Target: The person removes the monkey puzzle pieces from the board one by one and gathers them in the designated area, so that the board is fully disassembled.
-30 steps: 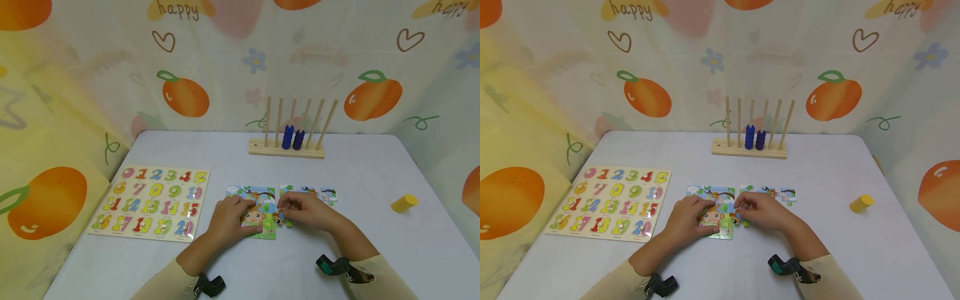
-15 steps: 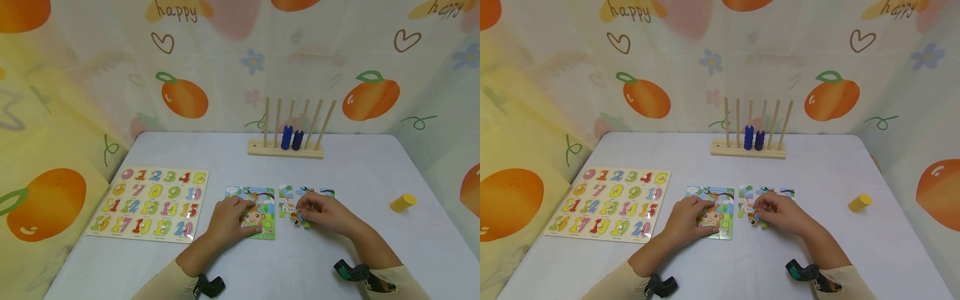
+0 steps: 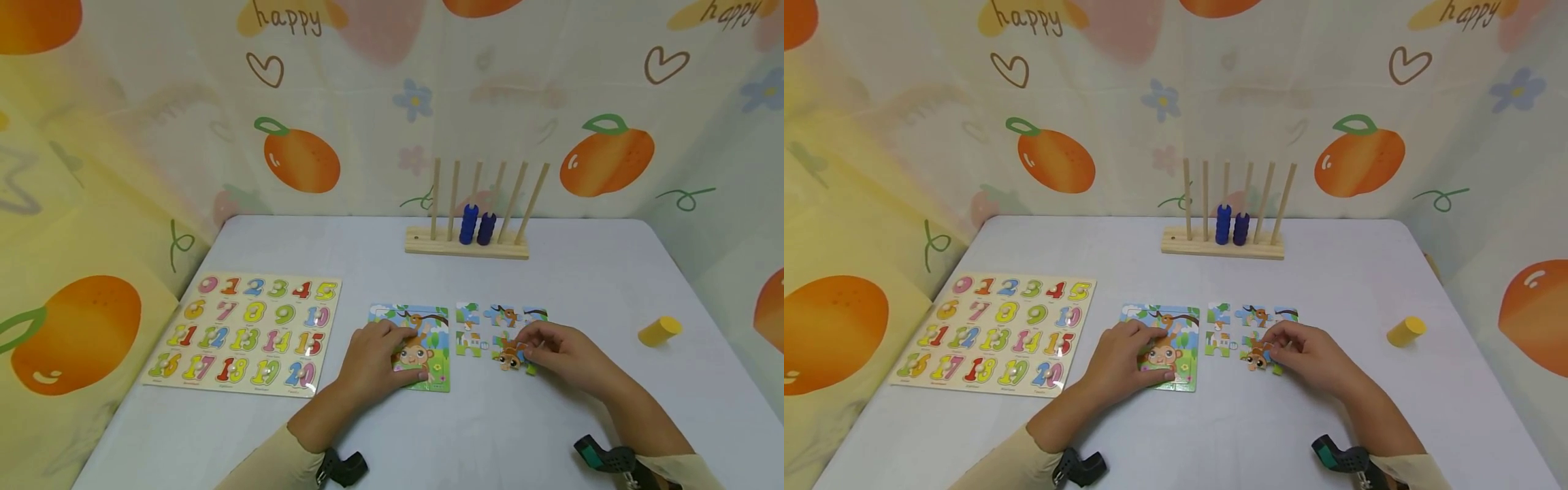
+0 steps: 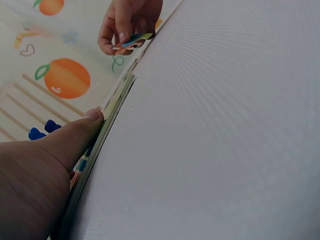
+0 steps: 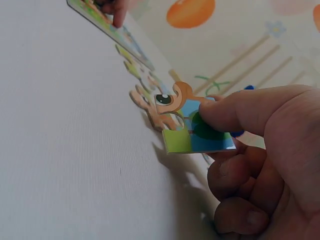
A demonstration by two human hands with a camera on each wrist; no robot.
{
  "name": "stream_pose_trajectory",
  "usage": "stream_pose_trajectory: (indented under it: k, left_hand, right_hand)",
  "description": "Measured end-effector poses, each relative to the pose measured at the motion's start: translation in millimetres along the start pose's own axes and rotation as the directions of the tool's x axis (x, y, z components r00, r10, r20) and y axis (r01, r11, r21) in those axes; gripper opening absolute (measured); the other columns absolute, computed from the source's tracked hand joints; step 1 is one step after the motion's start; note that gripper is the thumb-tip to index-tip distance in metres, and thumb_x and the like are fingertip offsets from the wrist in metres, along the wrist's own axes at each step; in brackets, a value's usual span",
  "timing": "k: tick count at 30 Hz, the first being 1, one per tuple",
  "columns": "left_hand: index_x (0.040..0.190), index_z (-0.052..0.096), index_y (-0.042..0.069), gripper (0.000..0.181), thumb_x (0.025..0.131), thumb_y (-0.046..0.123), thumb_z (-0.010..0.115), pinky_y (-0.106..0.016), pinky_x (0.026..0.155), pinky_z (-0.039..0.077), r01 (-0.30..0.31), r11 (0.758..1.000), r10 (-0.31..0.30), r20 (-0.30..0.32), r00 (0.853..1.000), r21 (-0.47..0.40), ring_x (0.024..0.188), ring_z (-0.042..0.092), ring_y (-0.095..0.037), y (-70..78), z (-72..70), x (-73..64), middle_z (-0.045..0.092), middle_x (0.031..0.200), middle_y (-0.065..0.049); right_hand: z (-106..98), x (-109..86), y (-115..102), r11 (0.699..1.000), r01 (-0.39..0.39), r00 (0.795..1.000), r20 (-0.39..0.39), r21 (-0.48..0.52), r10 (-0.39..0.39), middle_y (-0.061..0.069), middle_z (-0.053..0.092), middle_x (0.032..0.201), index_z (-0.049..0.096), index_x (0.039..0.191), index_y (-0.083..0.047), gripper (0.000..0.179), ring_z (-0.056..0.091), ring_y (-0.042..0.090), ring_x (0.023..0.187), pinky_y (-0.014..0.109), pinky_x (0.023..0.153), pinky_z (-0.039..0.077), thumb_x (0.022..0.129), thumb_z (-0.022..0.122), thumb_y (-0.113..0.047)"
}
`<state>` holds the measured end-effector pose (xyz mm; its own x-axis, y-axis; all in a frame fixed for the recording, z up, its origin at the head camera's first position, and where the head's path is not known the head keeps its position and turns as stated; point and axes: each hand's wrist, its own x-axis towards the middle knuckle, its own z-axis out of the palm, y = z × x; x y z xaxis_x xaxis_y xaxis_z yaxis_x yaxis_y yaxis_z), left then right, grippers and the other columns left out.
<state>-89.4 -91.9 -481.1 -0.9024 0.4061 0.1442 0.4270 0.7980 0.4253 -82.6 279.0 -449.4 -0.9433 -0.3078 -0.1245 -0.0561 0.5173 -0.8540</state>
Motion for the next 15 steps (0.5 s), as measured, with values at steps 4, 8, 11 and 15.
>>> stream_pose_trajectory:
  k: [4, 8, 11, 15]
  left_hand:
    - [0.137, 0.073, 0.022, 0.075, 0.078, 0.067, 0.087, -0.039, 0.088, 0.044, -0.001, 1.0, 0.001, -0.005, 1.0, 0.003, 0.102, 0.059, -0.014, -0.3, -0.3, -0.1, 0.065, 0.11, 0.007]
    - [0.137, 0.072, 0.022, 0.075, 0.079, 0.067, 0.087, -0.04, 0.089, 0.044, 0.001, 1.0, -0.001, -0.001, 1.0, 0.0, 0.103, 0.059, -0.014, -0.3, 0.0, 0.2, 0.065, 0.111, 0.007]
    - [0.138, 0.072, 0.022, 0.076, 0.079, 0.068, 0.086, -0.04, 0.089, 0.044, 0.001, 1.0, -0.001, 0.003, 1.0, -0.001, 0.103, 0.059, -0.014, -0.2, 0.3, 0.3, 0.065, 0.112, 0.007]
    - [0.138, 0.072, 0.023, 0.076, 0.079, 0.068, 0.086, -0.04, 0.089, 0.044, 0.001, 1.0, -0.001, 0.005, 1.0, 0.002, 0.103, 0.059, -0.014, 0.2, -0.1, -0.5, 0.065, 0.112, 0.007]
  right_hand:
    - [-5.1, -4.5, 5.6, 1.0, -0.015, 1.0, -0.019, -0.011, 0.014, 0.004, 0.068, 0.101, 0.073, 0.118, -0.01, 0.016, 0.061, 0.015, 0.089, 0.027, 0.074, 0.052, 0.102, 0.073, -0.013]
    - [-10.8, -7.7, 10.5, 0.999, -0.026, 0.999, -0.029, -0.041, 0.025, 0.003, 0.068, 0.101, 0.073, 0.118, -0.01, 0.015, 0.061, 0.015, 0.089, 0.027, 0.075, 0.052, 0.103, 0.073, -0.014]
    - [-15.6, -9.9, 13.1, 0.997, -0.03, 0.999, -0.033, -0.067, 0.028, 0.003, 0.068, 0.1, 0.073, 0.117, -0.011, 0.014, 0.061, 0.014, 0.086, 0.027, 0.074, 0.052, 0.103, 0.073, -0.014]
    - [-21.0, -11.1, 15.7, 0.996, -0.032, 0.999, -0.037, -0.089, 0.028, 0.002, 0.069, 0.1, 0.074, 0.117, -0.011, 0.014, 0.061, 0.015, 0.085, 0.027, 0.072, 0.052, 0.103, 0.072, -0.012]
